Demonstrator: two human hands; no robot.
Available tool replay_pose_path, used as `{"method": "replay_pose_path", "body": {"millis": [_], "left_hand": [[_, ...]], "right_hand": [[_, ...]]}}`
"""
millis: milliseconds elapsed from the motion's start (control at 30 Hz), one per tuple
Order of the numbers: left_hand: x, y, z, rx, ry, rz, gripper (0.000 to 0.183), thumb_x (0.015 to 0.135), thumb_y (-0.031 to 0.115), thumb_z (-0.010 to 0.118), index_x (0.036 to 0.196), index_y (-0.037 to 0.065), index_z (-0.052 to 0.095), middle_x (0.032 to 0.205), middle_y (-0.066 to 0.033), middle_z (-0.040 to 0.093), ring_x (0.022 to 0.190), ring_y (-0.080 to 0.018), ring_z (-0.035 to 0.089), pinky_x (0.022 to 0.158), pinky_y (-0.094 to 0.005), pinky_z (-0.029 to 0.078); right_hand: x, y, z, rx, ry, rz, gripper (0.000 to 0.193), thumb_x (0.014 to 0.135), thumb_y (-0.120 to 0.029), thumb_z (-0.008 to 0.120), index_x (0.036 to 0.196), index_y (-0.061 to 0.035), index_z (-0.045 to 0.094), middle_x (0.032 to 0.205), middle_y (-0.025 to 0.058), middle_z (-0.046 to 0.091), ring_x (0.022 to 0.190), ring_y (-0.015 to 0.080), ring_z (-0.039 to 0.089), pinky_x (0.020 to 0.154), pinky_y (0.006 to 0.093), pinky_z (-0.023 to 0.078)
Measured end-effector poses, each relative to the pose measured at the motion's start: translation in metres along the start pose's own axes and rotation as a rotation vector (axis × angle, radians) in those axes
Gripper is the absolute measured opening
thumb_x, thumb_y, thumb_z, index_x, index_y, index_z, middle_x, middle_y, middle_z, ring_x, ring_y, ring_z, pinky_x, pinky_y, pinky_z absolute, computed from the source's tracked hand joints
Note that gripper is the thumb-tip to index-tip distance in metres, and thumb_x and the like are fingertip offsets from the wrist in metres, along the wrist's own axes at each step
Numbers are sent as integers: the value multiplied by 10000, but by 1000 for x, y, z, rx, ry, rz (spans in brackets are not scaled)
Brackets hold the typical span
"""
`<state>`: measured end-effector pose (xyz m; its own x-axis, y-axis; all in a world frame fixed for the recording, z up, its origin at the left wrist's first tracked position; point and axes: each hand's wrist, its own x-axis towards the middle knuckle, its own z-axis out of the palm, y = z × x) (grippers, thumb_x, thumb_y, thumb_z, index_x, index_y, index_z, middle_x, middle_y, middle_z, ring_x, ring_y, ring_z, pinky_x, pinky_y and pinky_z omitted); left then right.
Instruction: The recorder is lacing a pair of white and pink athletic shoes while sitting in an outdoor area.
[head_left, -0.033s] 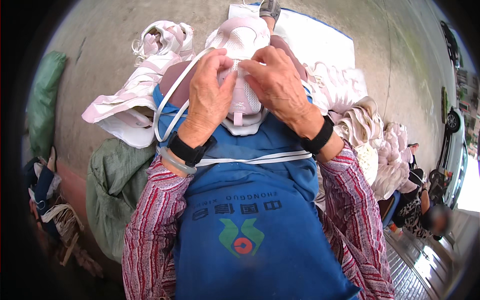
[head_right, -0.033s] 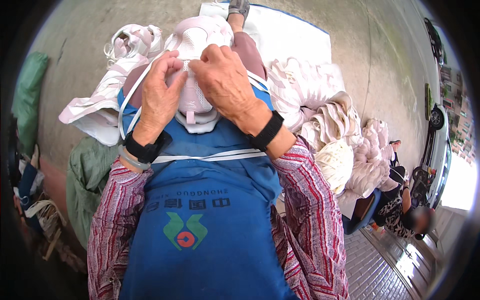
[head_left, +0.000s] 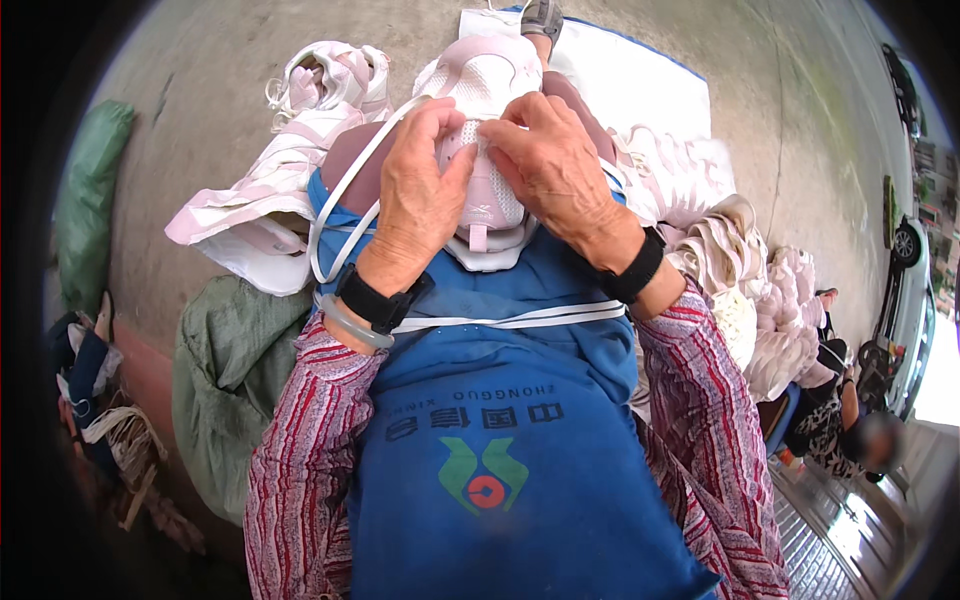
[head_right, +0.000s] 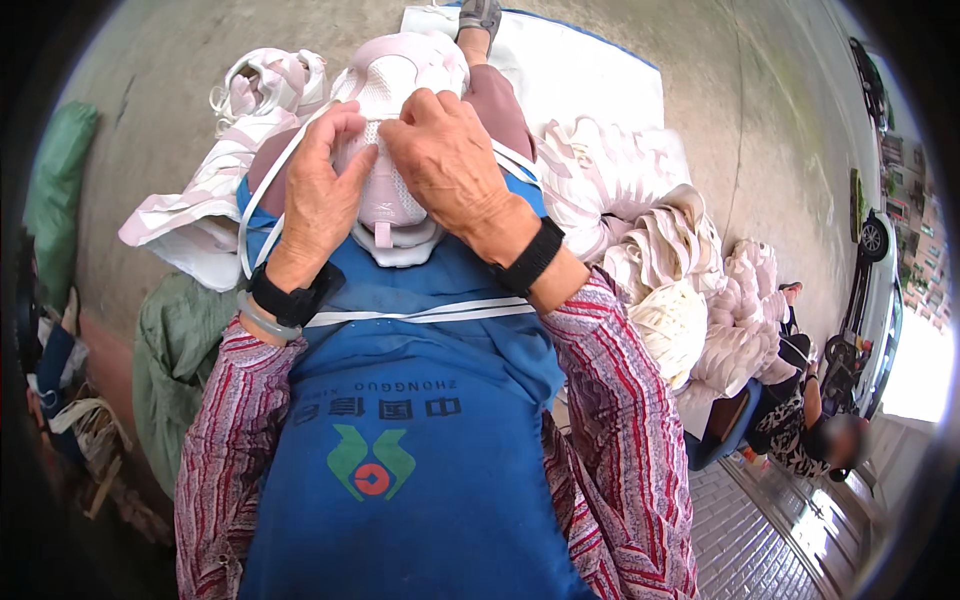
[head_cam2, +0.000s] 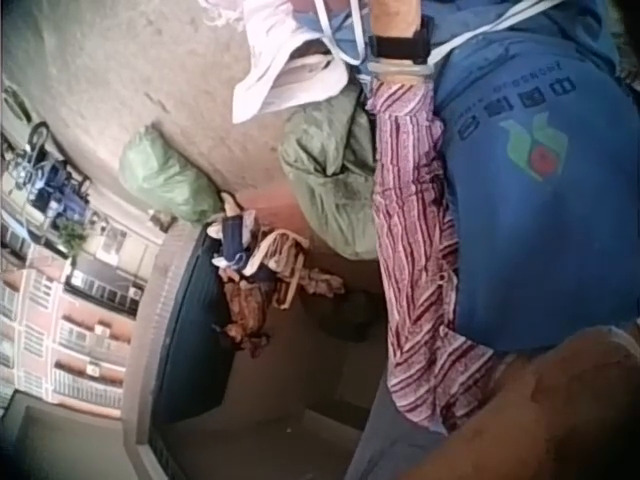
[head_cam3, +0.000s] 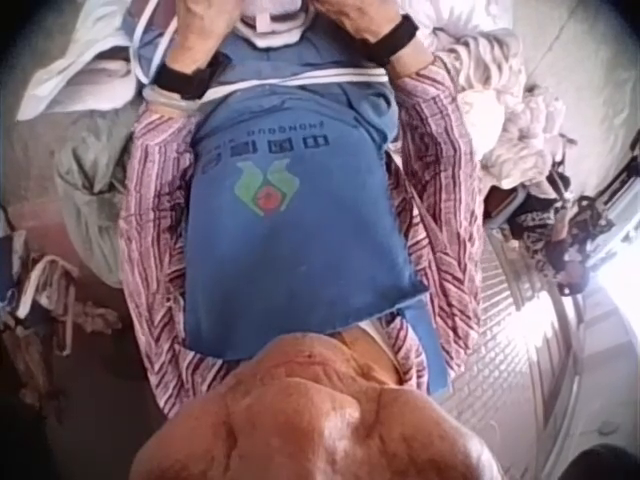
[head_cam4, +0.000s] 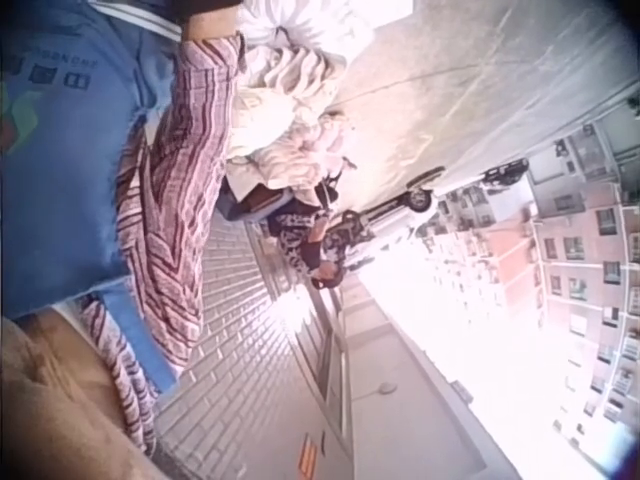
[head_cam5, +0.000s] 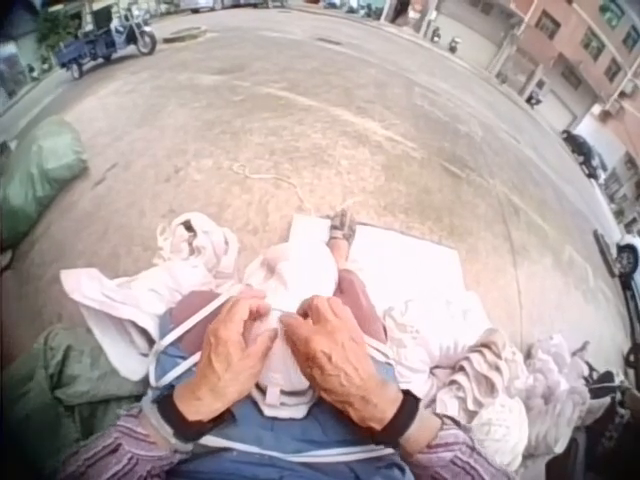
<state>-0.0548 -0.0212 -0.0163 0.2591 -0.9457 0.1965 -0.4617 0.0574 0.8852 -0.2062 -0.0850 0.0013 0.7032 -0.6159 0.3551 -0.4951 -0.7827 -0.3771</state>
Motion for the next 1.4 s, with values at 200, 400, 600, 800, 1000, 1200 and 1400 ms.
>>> {"method": "replay_pose_path", "body": {"millis": [200,400,600,800,1000,1200,1400], "left_hand": [[-2,-1,-4,131,-13,57,436,759,-6,598,1178,-11,473,1153,-220,547,1038,-365,561,917,-409,443],[4,0,-15,259,-167,43,503,729,47,590,1200,-56,444,1184,-251,522,1072,-414,525,913,-433,437],[6,5,-11,421,-87,174,504,750,44,604,1200,-90,421,1205,-267,481,1113,-416,500,938,-420,435],[3,6,-12,407,-75,206,475,724,-35,536,1189,-85,452,1218,-260,460,1124,-418,483,959,-427,417],[9,0,-14,467,-126,125,408,756,-7,573,1143,-89,476,1166,-250,486,1085,-411,505,916,-420,439],[26,-11,-28,280,-275,-72,366,705,-59,521,1063,-32,591,1080,-160,593,974,-299,600,849,-335,480],[25,-9,-32,169,-327,-73,374,702,-66,510,1065,-66,600,1099,-210,589,1030,-345,585,912,-359,462]], "right_hand": [[20,1,-3,-21,-61,12,58,746,-96,623,791,-63,641,799,84,561,814,252,548,732,348,450],[5,-62,-60,957,-357,58,117,824,-145,650,826,-29,656,766,123,615,674,264,597,643,360,483],[14,-34,5,439,-16,419,152,835,-156,565,819,-13,610,748,189,620,681,360,612,614,419,486],[12,-26,28,139,63,344,161,819,-203,604,823,-42,592,787,157,633,687,358,622,619,448,498],[13,-29,31,53,21,365,158,826,-208,605,822,-50,588,813,143,630,672,346,629,588,454,497],[9,-28,40,22,44,357,155,831,-205,605,835,-51,583,803,134,618,637,331,628,554,422,503],[8,-30,37,29,49,320,189,835,-230,605,827,-44,571,808,137,617,636,317,630,549,404,507]]}}
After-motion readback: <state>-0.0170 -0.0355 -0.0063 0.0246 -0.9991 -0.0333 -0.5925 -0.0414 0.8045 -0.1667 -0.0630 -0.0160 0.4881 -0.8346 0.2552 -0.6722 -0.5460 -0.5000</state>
